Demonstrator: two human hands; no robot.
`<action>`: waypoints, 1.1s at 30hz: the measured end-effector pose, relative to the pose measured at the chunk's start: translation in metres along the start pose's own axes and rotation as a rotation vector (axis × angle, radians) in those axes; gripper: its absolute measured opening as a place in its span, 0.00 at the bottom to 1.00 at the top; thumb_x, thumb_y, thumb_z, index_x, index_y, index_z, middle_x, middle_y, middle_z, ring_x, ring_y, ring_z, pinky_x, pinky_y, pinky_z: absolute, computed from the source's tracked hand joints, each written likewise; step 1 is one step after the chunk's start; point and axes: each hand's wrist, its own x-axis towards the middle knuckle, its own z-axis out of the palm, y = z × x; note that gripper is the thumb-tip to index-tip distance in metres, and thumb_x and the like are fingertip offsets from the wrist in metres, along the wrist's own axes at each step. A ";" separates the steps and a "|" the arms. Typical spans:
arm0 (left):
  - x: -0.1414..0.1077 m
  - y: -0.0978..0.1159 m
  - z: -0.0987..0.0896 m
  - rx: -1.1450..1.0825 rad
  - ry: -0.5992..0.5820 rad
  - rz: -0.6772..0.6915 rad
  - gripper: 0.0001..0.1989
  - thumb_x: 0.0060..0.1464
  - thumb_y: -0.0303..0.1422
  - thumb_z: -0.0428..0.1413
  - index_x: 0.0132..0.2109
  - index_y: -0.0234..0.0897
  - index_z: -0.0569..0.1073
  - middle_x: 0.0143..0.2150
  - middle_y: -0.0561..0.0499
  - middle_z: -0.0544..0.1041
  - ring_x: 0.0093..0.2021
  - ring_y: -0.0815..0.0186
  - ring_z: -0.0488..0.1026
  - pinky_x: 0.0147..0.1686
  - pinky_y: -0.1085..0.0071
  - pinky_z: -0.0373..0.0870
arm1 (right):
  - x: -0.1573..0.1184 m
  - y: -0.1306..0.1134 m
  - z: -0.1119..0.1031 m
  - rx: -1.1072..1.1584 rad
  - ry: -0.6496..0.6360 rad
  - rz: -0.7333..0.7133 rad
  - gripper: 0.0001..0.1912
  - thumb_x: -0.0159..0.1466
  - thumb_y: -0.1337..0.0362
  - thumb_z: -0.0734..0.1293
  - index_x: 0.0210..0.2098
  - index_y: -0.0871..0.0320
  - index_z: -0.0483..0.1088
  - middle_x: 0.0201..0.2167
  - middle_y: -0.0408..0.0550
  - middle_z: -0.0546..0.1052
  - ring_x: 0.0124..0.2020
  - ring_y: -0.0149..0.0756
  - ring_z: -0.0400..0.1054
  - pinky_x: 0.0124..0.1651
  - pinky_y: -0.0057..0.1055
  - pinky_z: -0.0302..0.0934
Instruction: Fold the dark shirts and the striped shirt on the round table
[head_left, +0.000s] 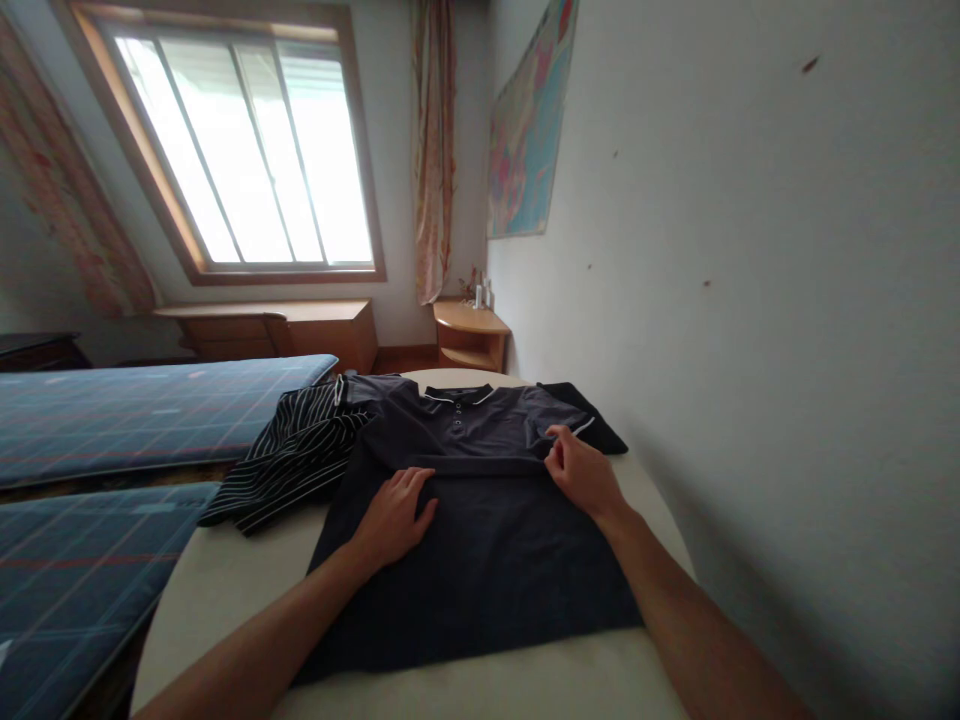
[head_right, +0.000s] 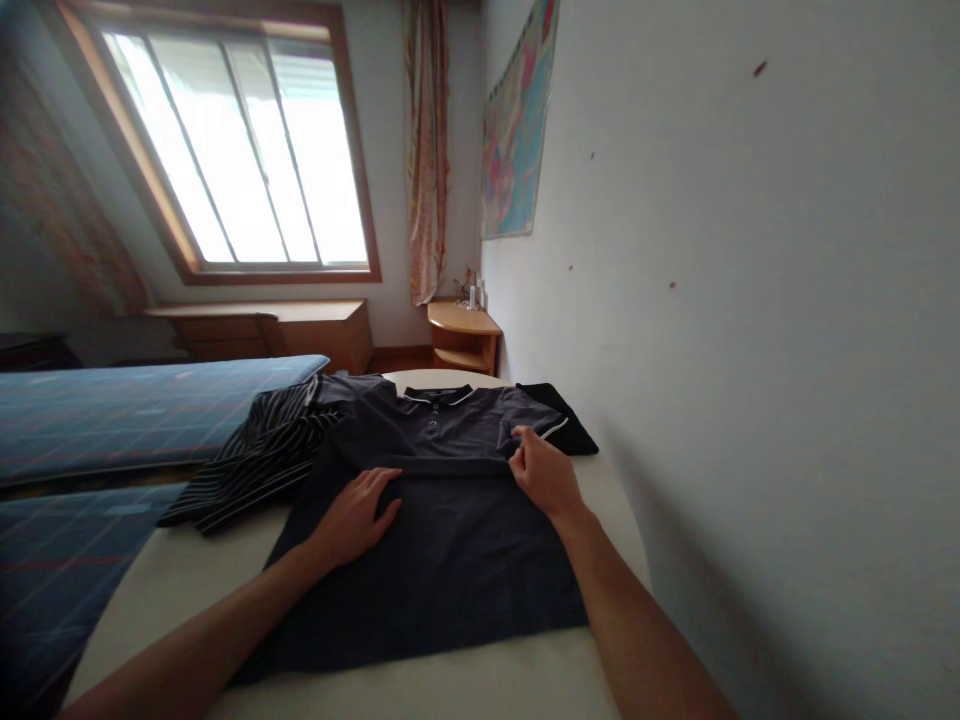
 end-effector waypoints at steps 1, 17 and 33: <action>-0.002 -0.001 -0.001 -0.016 -0.001 0.006 0.20 0.61 0.36 0.52 0.59 0.37 0.68 0.57 0.42 0.72 0.56 0.54 0.70 0.58 0.54 0.66 | -0.002 -0.005 0.002 0.063 -0.015 -0.104 0.15 0.66 0.65 0.59 0.52 0.57 0.66 0.38 0.48 0.78 0.37 0.38 0.73 0.44 0.31 0.63; -0.056 0.009 -0.026 0.081 -0.351 0.104 0.32 0.64 0.47 0.48 0.72 0.52 0.49 0.75 0.50 0.41 0.73 0.46 0.39 0.67 0.39 0.43 | -0.074 -0.045 -0.001 0.177 -0.524 -0.535 0.36 0.65 0.47 0.62 0.70 0.45 0.51 0.73 0.47 0.46 0.73 0.56 0.29 0.68 0.64 0.23; -0.043 0.009 -0.030 0.067 -0.275 0.153 0.28 0.61 0.42 0.54 0.67 0.46 0.62 0.72 0.48 0.57 0.70 0.51 0.53 0.67 0.49 0.54 | -0.109 -0.065 -0.015 0.155 -0.644 -0.316 0.39 0.65 0.41 0.59 0.71 0.42 0.44 0.74 0.44 0.41 0.72 0.62 0.27 0.65 0.70 0.20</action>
